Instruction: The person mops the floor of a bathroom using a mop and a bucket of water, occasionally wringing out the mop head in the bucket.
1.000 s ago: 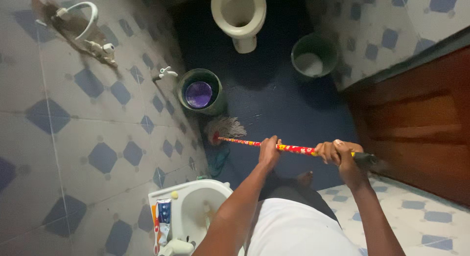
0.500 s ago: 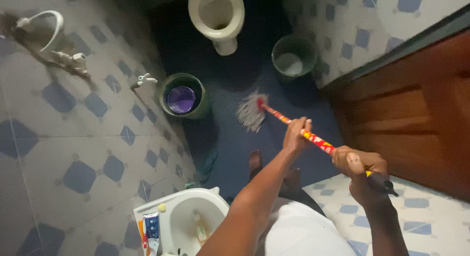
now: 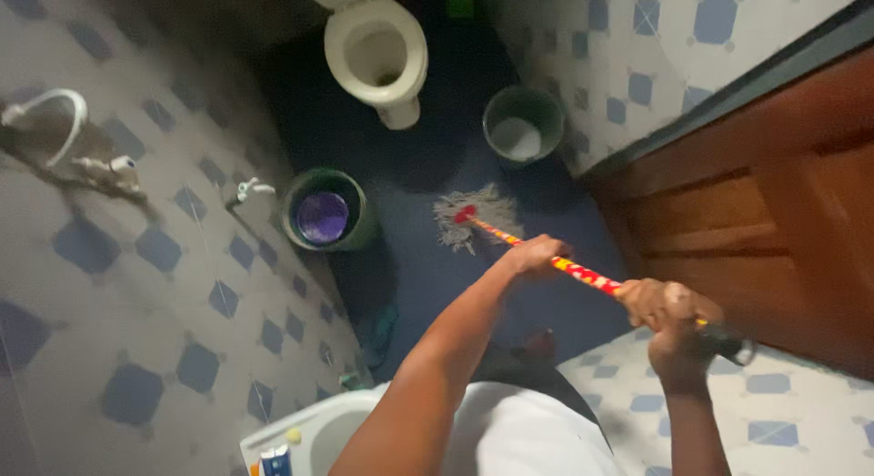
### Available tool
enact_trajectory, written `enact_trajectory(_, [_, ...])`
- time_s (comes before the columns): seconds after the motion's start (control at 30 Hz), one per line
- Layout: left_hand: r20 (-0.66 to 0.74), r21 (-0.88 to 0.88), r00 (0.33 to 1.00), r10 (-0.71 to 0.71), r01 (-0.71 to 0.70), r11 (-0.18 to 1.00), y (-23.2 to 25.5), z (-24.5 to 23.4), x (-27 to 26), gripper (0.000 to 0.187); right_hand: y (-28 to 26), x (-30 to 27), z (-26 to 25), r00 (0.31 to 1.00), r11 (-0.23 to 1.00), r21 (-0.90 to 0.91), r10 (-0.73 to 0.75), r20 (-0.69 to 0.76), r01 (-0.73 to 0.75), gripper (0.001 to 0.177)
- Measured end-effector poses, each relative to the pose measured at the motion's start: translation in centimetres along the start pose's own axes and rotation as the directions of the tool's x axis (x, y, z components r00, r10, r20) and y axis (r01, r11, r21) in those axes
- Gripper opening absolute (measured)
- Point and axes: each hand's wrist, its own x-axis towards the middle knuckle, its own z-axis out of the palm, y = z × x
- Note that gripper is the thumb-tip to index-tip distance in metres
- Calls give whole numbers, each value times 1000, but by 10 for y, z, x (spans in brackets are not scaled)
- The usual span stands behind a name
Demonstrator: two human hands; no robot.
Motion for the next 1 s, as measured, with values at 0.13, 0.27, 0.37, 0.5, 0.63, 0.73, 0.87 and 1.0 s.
enact_trajectory(0.13, [-127,-63,975,-183,177,982,-35,-28,-34,20,21,13,19,992,997,-81,19,124,-9,50])
enact_trajectory(0.27, [-583,-103,789,-193,164,981,-40,-18,-69,16,25,28,51,979,993,-19,114,171,-113,51])
enact_trajectory(0.37, [-781,-167,569,-256,206,964,-29,-19,-67,25,12,48,58,960,989,101,78,268,-108,45])
enact_trajectory(0.5, [-877,-192,427,-219,107,976,3,-33,-63,31,-9,74,62,924,981,131,82,375,-141,45])
enact_trajectory(0.63, [-842,-177,508,-182,58,982,27,-67,-48,32,-17,99,64,913,993,30,93,396,-114,46])
enact_trajectory(0.73, [-748,-277,612,-255,61,959,48,-81,-31,32,-18,111,50,926,995,61,52,374,-80,47])
enact_trajectory(0.87, [-589,-345,750,-301,104,933,73,-104,11,31,-12,136,10,969,986,143,53,240,-89,52])
enact_trajectory(1.0, [-479,-364,820,-313,139,921,83,-111,49,33,16,173,-24,956,987,162,-68,287,22,46])
